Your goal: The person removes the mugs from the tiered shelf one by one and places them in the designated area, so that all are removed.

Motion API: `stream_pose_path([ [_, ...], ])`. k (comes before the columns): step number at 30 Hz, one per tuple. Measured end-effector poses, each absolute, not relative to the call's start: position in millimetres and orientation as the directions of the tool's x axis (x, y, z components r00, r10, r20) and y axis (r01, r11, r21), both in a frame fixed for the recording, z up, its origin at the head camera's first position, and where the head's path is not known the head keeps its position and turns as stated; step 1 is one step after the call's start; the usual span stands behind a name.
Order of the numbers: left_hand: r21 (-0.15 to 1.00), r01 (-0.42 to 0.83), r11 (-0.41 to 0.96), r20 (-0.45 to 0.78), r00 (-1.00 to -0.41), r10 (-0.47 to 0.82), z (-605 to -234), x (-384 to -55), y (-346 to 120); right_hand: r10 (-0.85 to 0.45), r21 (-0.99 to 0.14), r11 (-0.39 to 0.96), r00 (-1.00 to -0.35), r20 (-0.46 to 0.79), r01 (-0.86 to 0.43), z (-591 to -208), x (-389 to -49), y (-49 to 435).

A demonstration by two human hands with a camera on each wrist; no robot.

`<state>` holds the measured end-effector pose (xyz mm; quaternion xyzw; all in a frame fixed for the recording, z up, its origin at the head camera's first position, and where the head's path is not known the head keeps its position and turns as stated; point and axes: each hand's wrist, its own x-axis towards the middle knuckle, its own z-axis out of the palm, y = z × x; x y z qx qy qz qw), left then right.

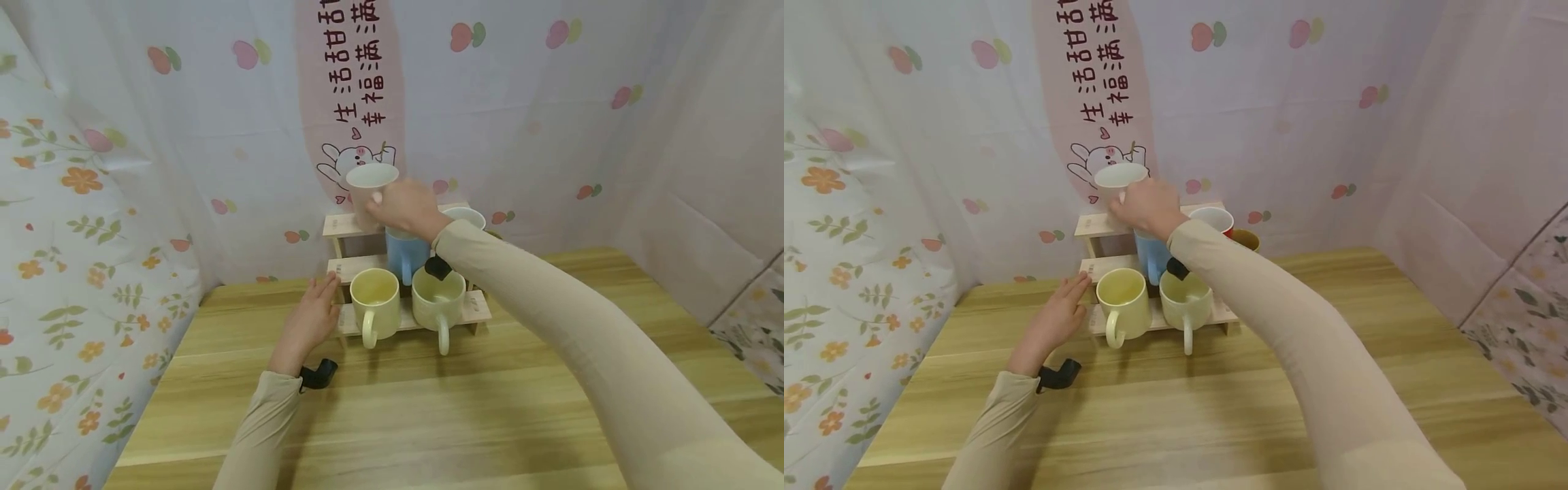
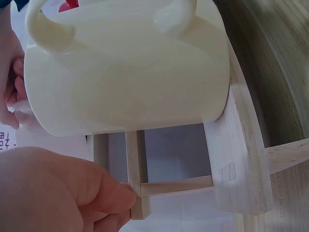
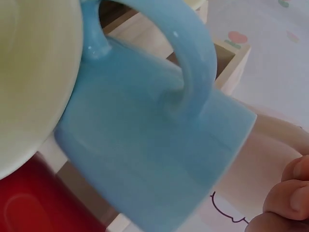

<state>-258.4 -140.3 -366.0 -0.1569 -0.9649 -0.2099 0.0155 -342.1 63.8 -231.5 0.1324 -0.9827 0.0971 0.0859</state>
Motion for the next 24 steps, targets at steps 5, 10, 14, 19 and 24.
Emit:
stream_pose_path([
  [5, 0.407, 0.304, 0.862, 0.088, -0.952, 0.294, -368.4, -258.8, -138.3, -0.217, -0.211, 0.942, -0.954, 0.205, -0.26, -239.7, -347.1, 63.3],
  [10, 0.411, 0.306, 0.859, 0.093, -0.951, 0.294, -370.9, -258.3, -139.0, -0.204, -0.321, 0.909, -0.956, 0.21, -0.265, -248.4, -349.4, 62.2],
  [14, 0.409, 0.31, 0.858, 0.104, -0.95, 0.293, -370.9, -258.3, -139.7, -0.204, -0.373, 0.885, -0.953, 0.223, -0.277, -250.8, -349.7, 60.4],
  [19, 0.405, 0.304, 0.862, 0.127, -0.953, 0.276, -368.6, -259.0, -139.1, -0.186, -0.385, 0.878, -0.944, 0.272, -0.284, -249.5, -350.2, 57.5],
  [24, 0.416, 0.289, 0.862, 0.113, -0.957, 0.266, -367.5, -258.5, -138.4, -0.173, -0.365, 0.886, -0.934, 0.314, -0.287, -249.9, -351.3, 54.2],
])
